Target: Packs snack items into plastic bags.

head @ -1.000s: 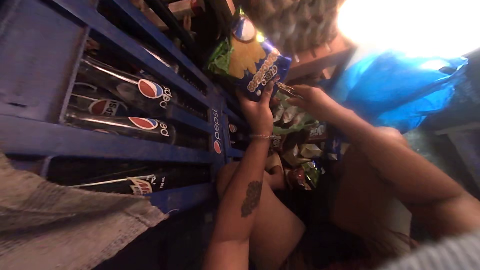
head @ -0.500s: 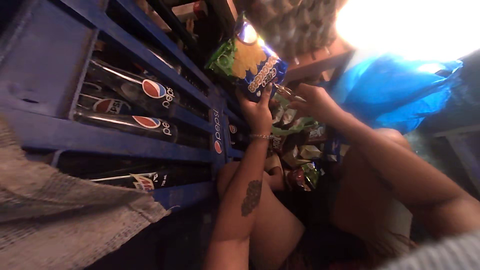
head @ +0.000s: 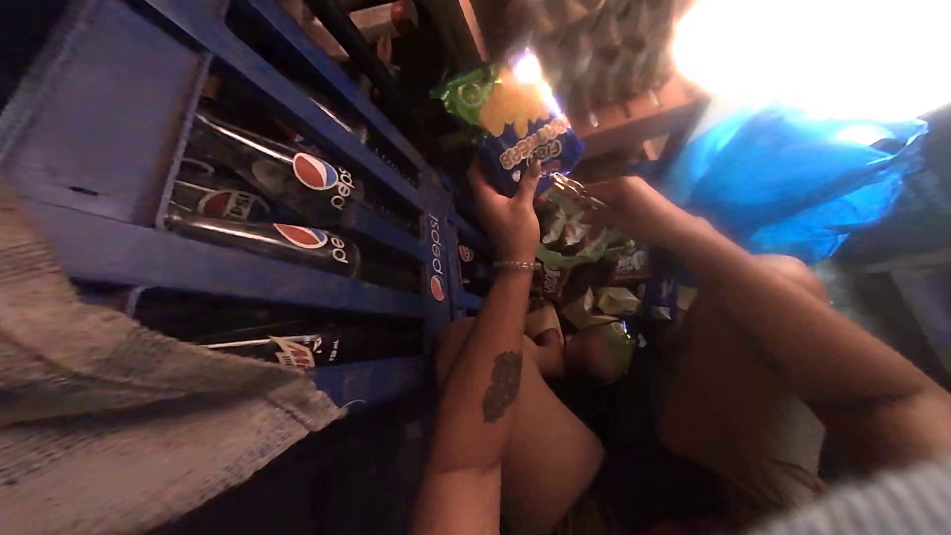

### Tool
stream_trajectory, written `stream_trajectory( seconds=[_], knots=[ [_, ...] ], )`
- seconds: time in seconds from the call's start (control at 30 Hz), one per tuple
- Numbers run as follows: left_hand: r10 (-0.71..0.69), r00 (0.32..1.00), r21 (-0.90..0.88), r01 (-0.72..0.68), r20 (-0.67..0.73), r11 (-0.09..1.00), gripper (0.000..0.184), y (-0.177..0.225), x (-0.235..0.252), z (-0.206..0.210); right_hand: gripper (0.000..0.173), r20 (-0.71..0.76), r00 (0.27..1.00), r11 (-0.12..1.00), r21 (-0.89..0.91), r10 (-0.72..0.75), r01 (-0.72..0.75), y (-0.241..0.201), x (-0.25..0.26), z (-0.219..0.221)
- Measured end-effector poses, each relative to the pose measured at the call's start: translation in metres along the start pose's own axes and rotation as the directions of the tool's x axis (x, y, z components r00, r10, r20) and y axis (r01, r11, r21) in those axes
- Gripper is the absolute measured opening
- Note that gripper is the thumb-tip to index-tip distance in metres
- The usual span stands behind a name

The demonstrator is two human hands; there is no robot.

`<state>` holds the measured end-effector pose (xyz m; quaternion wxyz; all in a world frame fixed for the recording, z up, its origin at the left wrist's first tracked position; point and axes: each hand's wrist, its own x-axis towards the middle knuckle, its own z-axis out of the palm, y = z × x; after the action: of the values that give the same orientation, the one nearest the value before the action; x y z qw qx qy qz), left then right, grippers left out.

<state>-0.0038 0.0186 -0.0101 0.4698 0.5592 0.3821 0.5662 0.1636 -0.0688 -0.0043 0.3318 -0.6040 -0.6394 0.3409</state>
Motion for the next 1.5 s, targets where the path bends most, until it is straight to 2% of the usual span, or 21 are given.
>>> stream_trajectory(
  seconds=[0.17,0.3,0.4,0.47,0.5,0.57,0.6,0.67,0.73,0.8,0.87,0.93,1.03,1.1,1.17,1.3,1.43,1.5],
  knots=[
    [-0.043,0.999,-0.082,0.045,0.028,0.996,0.076,0.001,-0.003,0.003,0.032,-0.056,0.996,0.995,0.068,-0.073,0.077,0.021,0.003,0.005],
    [-0.019,1.0,-0.081,0.019,-0.003,0.997,0.074,0.0,-0.004,0.005,0.042,-0.013,1.0,0.997,0.071,0.004,-0.003,0.018,0.003,0.007],
    [0.108,0.994,0.022,-0.107,-0.03,0.994,0.075,-0.002,-0.006,0.005,0.021,0.069,0.995,0.992,0.104,0.065,-0.072,0.003,0.0,0.0],
    [0.169,0.985,0.03,-0.167,-0.044,0.985,0.073,-0.001,-0.007,0.007,0.022,0.148,0.983,0.971,0.199,0.105,-0.133,-0.013,-0.004,-0.01],
    [0.154,0.987,0.01,-0.154,-0.055,0.988,0.072,0.0,-0.007,0.007,0.021,0.135,0.985,0.963,0.235,0.105,-0.134,-0.017,-0.006,-0.014],
    [0.09,0.993,-0.036,-0.093,-0.082,0.995,0.071,0.003,-0.006,0.008,0.02,0.028,0.996,0.982,0.168,0.083,-0.086,-0.012,-0.007,-0.017],
    [0.072,0.993,-0.051,-0.077,-0.093,0.996,0.071,0.003,-0.006,0.007,0.026,-0.008,0.997,0.993,0.087,0.079,-0.078,-0.008,-0.005,-0.018],
    [0.056,0.992,-0.067,-0.064,-0.109,0.996,0.071,0.003,-0.003,0.005,0.03,-0.042,0.998,0.997,-0.052,0.056,-0.058,0.002,-0.003,-0.018],
    [0.032,0.993,-0.088,-0.042,-0.112,0.995,0.072,0.003,-0.001,0.003,0.025,-0.052,0.998,0.997,-0.075,0.028,-0.031,0.006,-0.003,-0.019],
    [0.009,0.994,-0.11,-0.02,-0.105,0.994,0.073,0.001,0.001,0.001,0.021,-0.105,0.994,0.999,0.04,0.029,-0.025,0.004,-0.004,-0.019],
    [-0.021,0.994,-0.134,0.007,-0.103,0.991,0.073,0.001,0.0,0.001,0.022,-0.202,0.978,0.955,0.295,0.06,0.002,-0.001,-0.007,-0.019],
    [-0.037,0.997,-0.164,0.024,-0.075,0.986,0.071,0.004,-0.002,0.003,0.021,-0.308,0.947,0.797,0.594,0.096,0.112,-0.003,-0.008,-0.022],
    [-0.053,0.998,-0.212,0.046,-0.026,0.976,0.066,0.008,-0.004,0.004,0.015,-0.362,0.92,0.538,0.81,0.148,0.232,-0.003,-0.007,-0.026],
    [-0.062,0.998,-0.23,0.06,-0.002,0.971,0.062,0.008,-0.005,0.005,0.009,-0.345,0.916,0.458,0.861,0.204,0.223,-0.007,-0.009,-0.025],
    [-0.075,0.997,-0.236,0.077,0.015,0.969,0.062,0.01,-0.007,0.006,0.008,-0.335,0.908,0.432,0.879,0.252,0.204,-0.009,-0.008,-0.022],
    [-0.09,0.994,-0.24,0.104,0.066,0.965,0.062,0.015,-0.011,0.007,0.012,-0.359,0.892,0.465,0.862,0.275,0.203,-0.006,-0.004,-0.018],
    [-0.112,0.988,-0.248,0.134,0.102,0.96,0.057,0.015,-0.012,0.006,0.012,-0.427,0.859,0.463,0.845,0.281,0.268,-0.003,0.0,-0.022],
    [-0.112,0.985,-0.234,0.141,0.133,0.962,0.056,0.016,-0.012,0.005,0.014,-0.422,0.869,0.499,0.828,0.259,0.253,-0.001,0.0,-0.027]
  ],
)
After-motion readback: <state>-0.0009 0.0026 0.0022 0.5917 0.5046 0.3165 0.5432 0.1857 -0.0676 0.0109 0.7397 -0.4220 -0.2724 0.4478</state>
